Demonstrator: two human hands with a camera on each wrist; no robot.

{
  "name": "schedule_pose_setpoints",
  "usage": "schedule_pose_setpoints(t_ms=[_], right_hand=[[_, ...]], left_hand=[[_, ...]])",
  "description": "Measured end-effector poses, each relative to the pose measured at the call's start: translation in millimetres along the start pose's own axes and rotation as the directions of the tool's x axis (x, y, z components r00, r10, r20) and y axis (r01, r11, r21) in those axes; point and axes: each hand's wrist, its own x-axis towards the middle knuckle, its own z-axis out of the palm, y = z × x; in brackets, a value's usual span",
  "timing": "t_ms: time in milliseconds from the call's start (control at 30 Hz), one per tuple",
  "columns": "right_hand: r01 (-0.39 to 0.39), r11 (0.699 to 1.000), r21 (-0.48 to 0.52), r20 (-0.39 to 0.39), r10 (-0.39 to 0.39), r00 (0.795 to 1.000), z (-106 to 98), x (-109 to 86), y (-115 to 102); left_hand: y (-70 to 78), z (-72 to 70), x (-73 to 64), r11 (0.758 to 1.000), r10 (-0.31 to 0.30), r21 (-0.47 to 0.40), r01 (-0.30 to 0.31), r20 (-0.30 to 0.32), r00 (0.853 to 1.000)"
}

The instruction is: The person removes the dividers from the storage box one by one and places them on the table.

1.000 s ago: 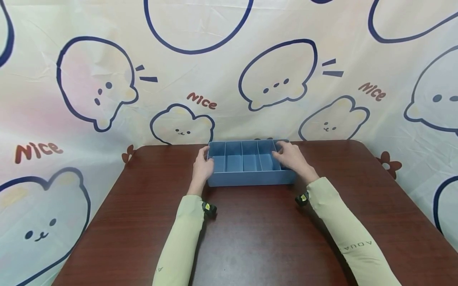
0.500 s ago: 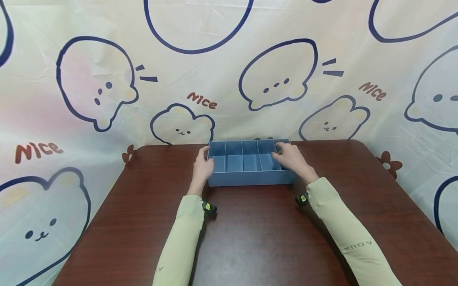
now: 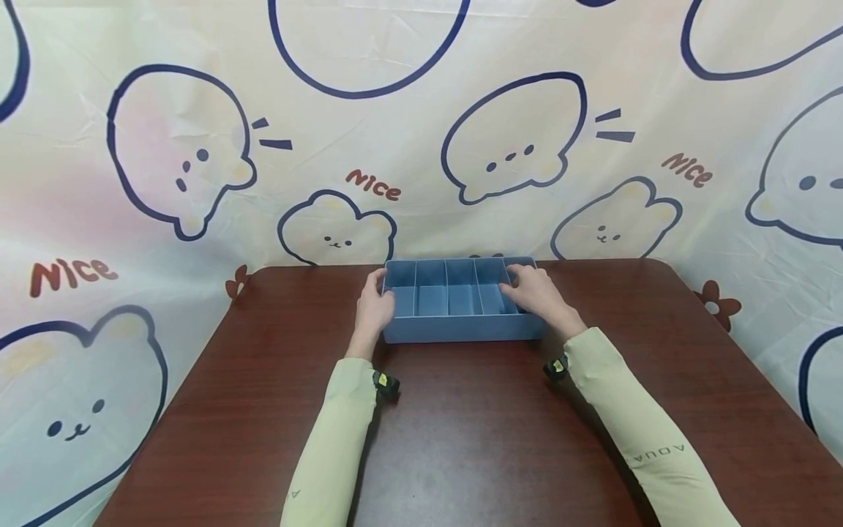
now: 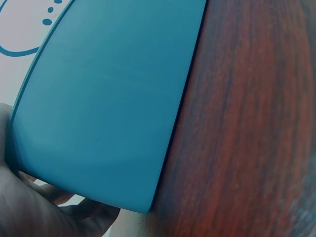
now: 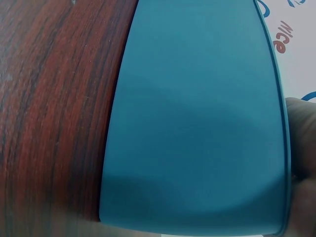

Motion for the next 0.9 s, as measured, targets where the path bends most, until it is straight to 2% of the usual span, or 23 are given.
schedule_pose_setpoints(t_ms=[367, 900], right_hand=[[0.015, 1.000, -0.018, 0.031, -0.015, 0.999, 0.1, -1.2, -0.8], [-0.022, 1.000, 0.022, 0.036, 0.021, 0.999, 1.7, -0.9, 0.5]], left_hand=[[1.3, -1.2, -0.5, 1.000, 0.004, -0.005, -0.004, 0.008, 1.000], [-0.5, -0.2, 1.1, 1.000, 0.003, -0.003, -0.003, 0.001, 1.000]])
